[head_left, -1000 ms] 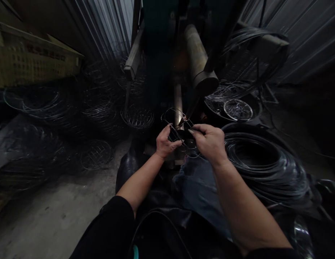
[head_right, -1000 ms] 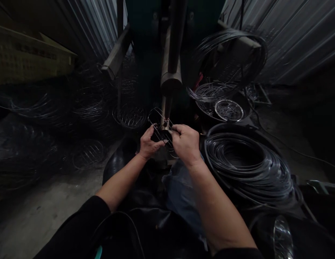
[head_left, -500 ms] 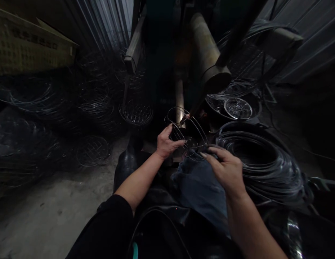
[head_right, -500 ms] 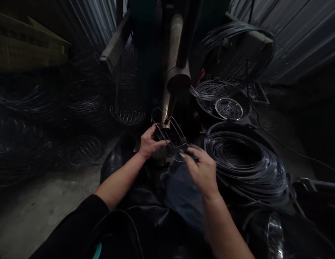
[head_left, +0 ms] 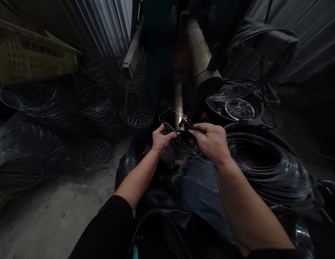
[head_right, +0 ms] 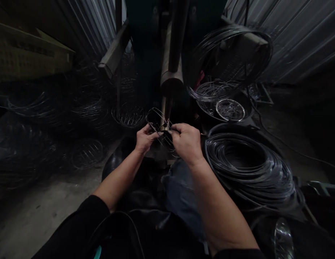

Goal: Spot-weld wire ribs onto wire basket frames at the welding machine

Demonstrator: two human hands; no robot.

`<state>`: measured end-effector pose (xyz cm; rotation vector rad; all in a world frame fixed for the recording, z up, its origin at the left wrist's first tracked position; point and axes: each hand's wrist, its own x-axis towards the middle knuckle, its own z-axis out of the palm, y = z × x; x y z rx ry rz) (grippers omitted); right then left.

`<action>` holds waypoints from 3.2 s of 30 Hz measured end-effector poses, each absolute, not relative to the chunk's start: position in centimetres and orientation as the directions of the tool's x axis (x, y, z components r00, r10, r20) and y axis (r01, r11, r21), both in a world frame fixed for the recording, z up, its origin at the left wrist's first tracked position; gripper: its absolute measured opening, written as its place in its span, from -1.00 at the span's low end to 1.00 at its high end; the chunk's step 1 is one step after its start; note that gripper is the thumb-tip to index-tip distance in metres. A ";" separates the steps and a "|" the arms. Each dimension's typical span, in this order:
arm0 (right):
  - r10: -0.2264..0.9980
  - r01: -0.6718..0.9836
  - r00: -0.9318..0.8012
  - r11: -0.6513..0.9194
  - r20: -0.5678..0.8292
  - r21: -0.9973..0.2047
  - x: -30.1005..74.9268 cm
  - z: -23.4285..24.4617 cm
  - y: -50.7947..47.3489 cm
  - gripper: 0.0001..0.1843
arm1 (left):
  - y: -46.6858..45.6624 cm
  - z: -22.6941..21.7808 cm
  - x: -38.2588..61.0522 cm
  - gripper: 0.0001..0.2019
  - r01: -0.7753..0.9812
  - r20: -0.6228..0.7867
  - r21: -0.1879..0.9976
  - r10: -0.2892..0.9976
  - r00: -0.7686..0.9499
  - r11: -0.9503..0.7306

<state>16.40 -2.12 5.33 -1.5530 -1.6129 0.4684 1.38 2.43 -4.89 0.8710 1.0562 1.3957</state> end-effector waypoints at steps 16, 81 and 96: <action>0.916 0.592 0.209 0.159 0.342 -0.790 21.2 1.6 -8.4 -0.84 | 0.6 -6.3 3.6 -0.56 -0.491 -0.158 0.859 0.987 0.014 0.144; 0.953 0.963 -0.009 0.090 0.303 -0.255 12.2 -0.9 -19.0 -0.47 | -10.9 -1.1 3.9 -0.56 -0.555 -0.327 0.784 0.945 0.011 0.278; 0.439 0.418 0.887 -0.628 0.144 -0.657 39.2 6.9 -34.1 -0.50 | -16.5 5.6 3.0 -0.39 0.187 -0.206 0.978 0.597 0.775 0.095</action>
